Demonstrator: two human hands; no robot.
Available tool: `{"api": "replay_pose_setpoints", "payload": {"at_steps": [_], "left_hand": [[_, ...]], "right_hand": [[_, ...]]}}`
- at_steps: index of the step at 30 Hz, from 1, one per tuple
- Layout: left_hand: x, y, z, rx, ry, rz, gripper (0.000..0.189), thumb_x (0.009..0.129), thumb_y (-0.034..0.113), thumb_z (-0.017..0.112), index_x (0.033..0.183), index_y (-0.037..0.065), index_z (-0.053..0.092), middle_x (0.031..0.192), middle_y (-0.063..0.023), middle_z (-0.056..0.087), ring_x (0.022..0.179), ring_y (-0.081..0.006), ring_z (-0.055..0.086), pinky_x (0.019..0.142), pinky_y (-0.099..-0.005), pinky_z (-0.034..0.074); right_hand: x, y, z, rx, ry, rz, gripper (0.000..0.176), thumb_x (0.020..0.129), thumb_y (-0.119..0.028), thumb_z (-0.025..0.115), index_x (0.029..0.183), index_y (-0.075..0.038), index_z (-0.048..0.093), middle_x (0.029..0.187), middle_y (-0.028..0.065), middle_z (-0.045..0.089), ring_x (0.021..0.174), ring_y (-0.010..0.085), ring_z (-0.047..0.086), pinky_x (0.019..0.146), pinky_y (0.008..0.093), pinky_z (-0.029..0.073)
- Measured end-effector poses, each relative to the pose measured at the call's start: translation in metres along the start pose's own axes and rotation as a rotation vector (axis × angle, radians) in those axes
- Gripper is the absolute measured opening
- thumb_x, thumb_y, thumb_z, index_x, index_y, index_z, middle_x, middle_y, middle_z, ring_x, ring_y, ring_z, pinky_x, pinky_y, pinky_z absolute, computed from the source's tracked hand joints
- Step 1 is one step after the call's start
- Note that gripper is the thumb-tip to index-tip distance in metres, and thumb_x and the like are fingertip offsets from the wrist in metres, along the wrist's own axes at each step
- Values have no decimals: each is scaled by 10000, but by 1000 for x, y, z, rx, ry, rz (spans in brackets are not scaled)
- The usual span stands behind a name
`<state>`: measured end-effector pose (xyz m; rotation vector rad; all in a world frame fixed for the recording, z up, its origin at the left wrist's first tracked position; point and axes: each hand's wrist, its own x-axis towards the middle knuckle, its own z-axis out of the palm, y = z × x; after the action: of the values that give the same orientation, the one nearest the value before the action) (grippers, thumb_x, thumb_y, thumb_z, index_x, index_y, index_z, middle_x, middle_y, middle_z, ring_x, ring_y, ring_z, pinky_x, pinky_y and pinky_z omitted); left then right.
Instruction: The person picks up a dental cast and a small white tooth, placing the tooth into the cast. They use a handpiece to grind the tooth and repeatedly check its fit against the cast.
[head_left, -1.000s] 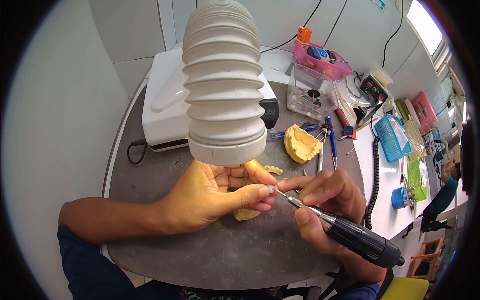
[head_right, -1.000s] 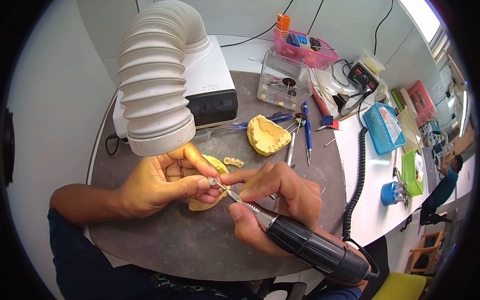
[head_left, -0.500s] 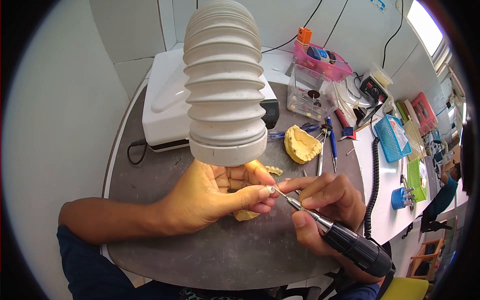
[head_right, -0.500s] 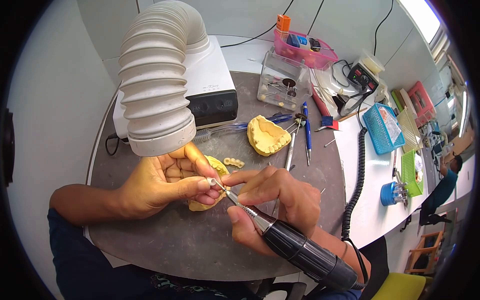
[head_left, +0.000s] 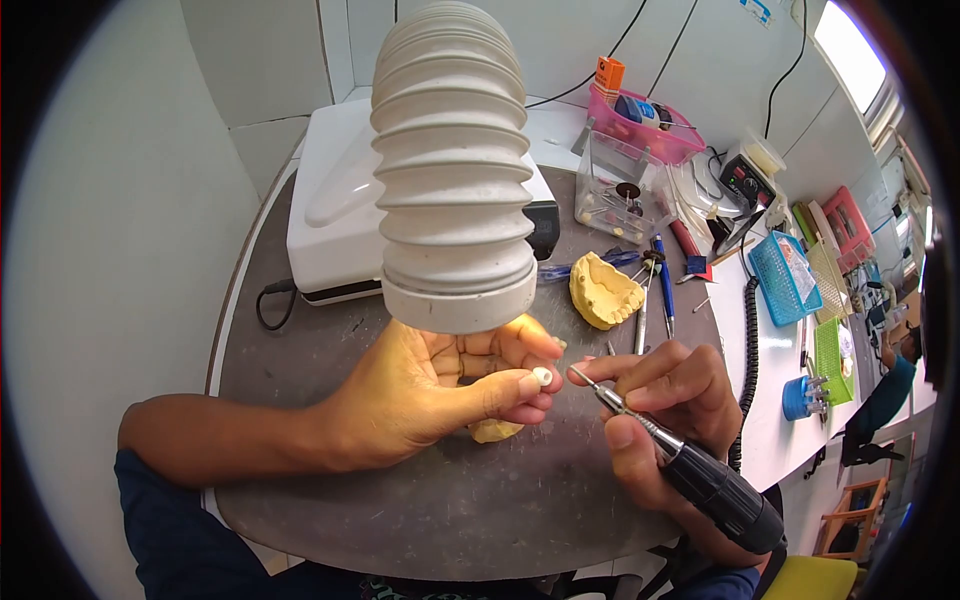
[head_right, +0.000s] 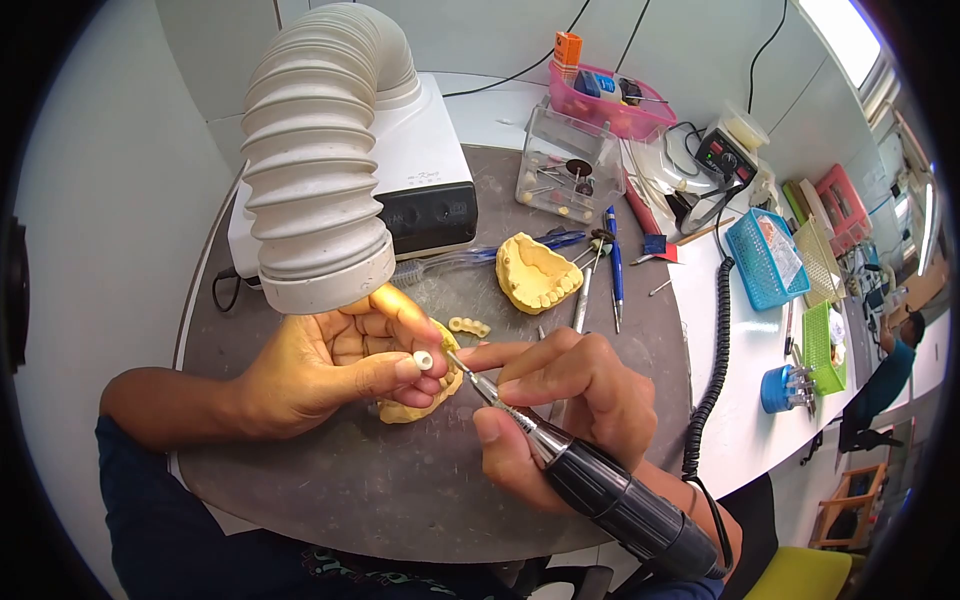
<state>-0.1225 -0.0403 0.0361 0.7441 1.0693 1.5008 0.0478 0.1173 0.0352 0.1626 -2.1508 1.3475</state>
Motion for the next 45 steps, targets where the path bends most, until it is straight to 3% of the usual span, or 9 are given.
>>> {"api": "replay_pose_setpoints", "payload": {"at_steps": [10,12,21,23,40,42,43,45], "left_hand": [[-1,4,-3,-21,-30,-10,197,982,54,571,1161,-28,561,1103,-153,649,1030,-222,662,884,-346,591],[-1,2,-2,-47,-34,6,198,986,57,564,1166,-25,558,1113,-161,647,1030,-228,663,886,-348,590],[-6,8,-1,-31,-128,-49,223,1005,52,521,1210,-34,516,1174,-206,626,1057,-252,662,902,-352,583],[-6,5,-1,-174,-122,-10,226,972,51,594,1171,-52,574,1122,-160,658,997,-181,671,875,-289,584],[-5,6,0,-140,-55,-17,240,957,88,635,1137,-60,578,1060,-140,678,960,-158,675,832,-267,591],[-5,7,0,-135,-50,-22,240,960,91,631,1140,-59,580,1058,-138,678,961,-158,675,832,-265,591],[-5,8,1,-83,-42,-53,226,976,79,593,1163,-43,555,1095,-167,661,996,-201,672,848,-299,593],[-5,9,0,-31,-35,-86,216,993,66,555,1186,-28,531,1131,-197,645,1031,-243,670,864,-333,595]], "right_hand": [[2,-3,3,32,93,86,315,912,-211,673,990,-65,405,827,88,531,930,270,672,878,408,541],[3,-4,8,171,233,104,232,846,-52,692,955,-1,494,823,130,582,839,238,677,868,425,573],[2,-2,4,129,225,70,250,864,-62,680,971,-20,458,818,124,581,862,255,684,881,435,562],[2,-3,4,128,216,76,251,863,-61,683,969,-20,459,821,125,581,867,257,684,878,435,563],[1,-2,4,58,123,-51,288,807,20,709,981,1,481,827,131,572,830,257,694,850,446,592],[-2,-10,6,39,90,82,283,901,-146,673,994,-66,417,842,96,535,904,258,654,922,444,527],[-1,-7,6,39,90,83,283,901,-146,673,994,-66,417,842,96,535,904,258,654,922,444,527],[3,2,7,44,105,-127,274,776,20,736,928,11,508,760,129,590,713,227,692,786,460,616]]}}
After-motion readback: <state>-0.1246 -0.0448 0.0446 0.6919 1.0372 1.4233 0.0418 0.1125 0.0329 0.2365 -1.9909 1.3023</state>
